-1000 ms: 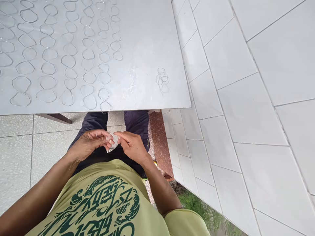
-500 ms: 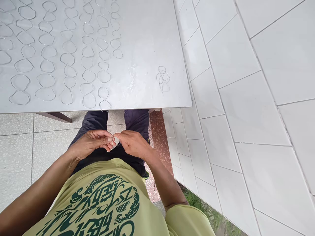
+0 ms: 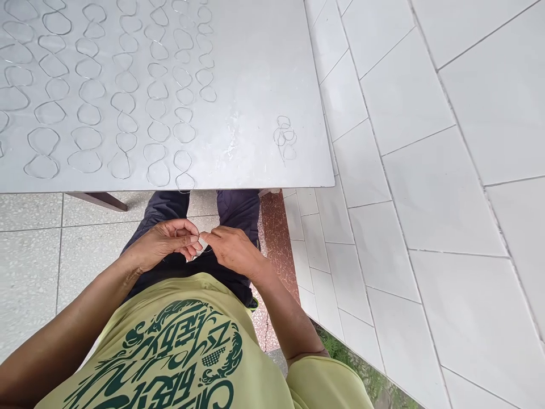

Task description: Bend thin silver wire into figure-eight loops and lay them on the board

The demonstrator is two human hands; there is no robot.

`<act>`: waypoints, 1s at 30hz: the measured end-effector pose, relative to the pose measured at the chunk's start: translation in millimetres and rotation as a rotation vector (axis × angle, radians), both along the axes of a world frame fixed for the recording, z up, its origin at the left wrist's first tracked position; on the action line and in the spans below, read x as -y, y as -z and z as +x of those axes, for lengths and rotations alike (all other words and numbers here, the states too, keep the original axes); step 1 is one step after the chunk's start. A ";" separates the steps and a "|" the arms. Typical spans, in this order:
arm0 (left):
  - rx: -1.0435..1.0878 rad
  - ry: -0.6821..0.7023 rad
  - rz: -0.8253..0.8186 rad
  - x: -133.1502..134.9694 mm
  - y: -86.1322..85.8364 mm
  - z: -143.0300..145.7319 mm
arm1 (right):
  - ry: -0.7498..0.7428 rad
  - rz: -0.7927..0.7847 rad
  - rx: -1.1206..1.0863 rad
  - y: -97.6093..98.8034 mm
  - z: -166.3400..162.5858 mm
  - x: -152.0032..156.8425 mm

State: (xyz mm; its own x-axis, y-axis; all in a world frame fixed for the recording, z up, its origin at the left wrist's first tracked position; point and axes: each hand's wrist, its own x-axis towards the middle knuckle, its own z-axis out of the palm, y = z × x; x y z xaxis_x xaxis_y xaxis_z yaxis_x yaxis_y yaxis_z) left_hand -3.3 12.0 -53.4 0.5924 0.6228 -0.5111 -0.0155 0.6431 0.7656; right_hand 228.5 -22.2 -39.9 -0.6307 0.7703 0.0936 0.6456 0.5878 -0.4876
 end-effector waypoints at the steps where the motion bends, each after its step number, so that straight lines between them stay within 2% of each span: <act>1: 0.007 0.007 -0.009 -0.5 0.9 -0.2 | -0.020 0.001 0.029 -1.5 0.6 -0.6; 4: 0.019 0.025 -0.033 -2.5 2.7 -0.9 | -0.039 -0.069 0.021 -5.4 2.5 -2.6; 6: 0.012 0.011 -0.023 -4.2 2.6 -1.1 | 0.054 -0.187 -0.080 -5.2 2.7 -3.2; 11: -0.005 -0.097 0.020 -8.4 -0.9 -1.0 | 0.497 -0.570 -0.554 9.5 -5.6 2.1; 14: 0.003 -0.102 0.029 -10.4 -2.4 -1.0 | 0.558 -0.786 -0.832 19.5 -16.4 9.5; 16: 0.005 -0.104 0.042 -11.5 -3.2 -0.9 | 0.564 -0.856 -0.935 23.0 -24.9 14.2; 19: -0.004 -0.131 0.059 -12.0 -6.3 0.3 | 0.645 -0.850 -1.048 24.6 -38.2 18.4; 24: -0.002 -0.228 0.025 -4.8 -13.9 3.3 | 0.838 -0.674 -1.086 25.5 -55.0 18.0; 30: 0.048 -0.288 -0.011 5.4 -12.8 4.3 | 0.870 -0.601 -0.994 25.7 -64.3 16.0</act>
State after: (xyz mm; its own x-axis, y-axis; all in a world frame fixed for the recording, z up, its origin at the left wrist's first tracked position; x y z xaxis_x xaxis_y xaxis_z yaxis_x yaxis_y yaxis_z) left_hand 1.0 6.6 -40.6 0.4162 0.7632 -0.4944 -0.2346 0.6154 0.7525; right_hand 164.2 -38.2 -65.6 0.1799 0.9476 -0.2639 -0.0607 -0.2571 -0.9645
